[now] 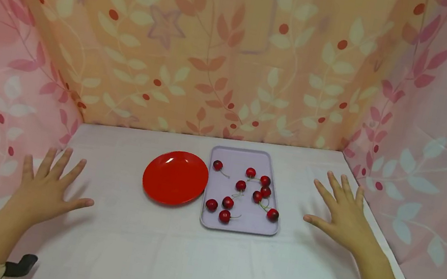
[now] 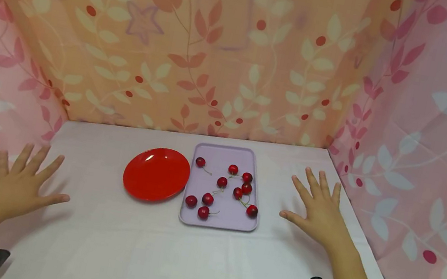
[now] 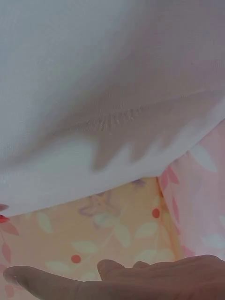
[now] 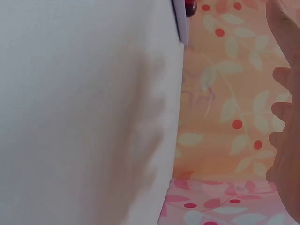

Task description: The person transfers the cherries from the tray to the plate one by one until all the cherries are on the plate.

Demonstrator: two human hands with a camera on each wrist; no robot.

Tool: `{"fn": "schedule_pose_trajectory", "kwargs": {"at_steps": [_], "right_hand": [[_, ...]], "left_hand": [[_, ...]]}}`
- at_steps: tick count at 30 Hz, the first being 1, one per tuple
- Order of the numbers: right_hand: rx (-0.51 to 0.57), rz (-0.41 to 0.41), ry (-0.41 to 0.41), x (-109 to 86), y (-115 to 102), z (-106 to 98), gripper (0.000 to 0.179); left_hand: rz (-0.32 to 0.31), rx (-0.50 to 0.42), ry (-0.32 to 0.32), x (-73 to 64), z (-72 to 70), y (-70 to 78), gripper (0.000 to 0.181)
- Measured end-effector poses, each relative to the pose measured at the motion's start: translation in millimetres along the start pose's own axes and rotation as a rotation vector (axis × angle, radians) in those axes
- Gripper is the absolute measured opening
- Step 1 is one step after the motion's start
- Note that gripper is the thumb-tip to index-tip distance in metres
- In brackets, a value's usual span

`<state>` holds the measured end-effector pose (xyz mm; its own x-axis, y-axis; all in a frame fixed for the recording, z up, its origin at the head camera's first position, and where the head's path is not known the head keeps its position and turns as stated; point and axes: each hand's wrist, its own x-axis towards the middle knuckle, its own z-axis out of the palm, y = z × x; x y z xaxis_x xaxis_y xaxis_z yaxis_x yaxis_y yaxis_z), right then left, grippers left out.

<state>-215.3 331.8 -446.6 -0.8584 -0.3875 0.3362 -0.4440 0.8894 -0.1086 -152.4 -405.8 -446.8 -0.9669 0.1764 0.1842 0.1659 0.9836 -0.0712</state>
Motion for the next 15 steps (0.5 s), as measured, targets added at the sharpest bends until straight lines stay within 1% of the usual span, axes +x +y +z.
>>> {"fn": "schedule_pose_trajectory", "kwargs": {"at_steps": [5,9,13,15], "right_hand": [[-0.001,-0.017,0.01,4.6,-7,2,0.1],[0.016,-0.032,0.013,10.3,-15,4,0.097],[0.043,-0.044,0.016,17.6,-25,6,0.095],[0.062,-0.057,0.023,21.5,-30,9,0.094]], "left_hand": [[0.005,0.007,0.003,2.6,-1.5,2.3,0.115],[0.006,0.005,0.008,5.7,-3.5,7.1,0.114],[0.006,-0.025,0.006,11.3,-4.1,14.3,0.114],[0.002,-0.059,-0.001,15.6,-3.7,18.4,0.114]]}}
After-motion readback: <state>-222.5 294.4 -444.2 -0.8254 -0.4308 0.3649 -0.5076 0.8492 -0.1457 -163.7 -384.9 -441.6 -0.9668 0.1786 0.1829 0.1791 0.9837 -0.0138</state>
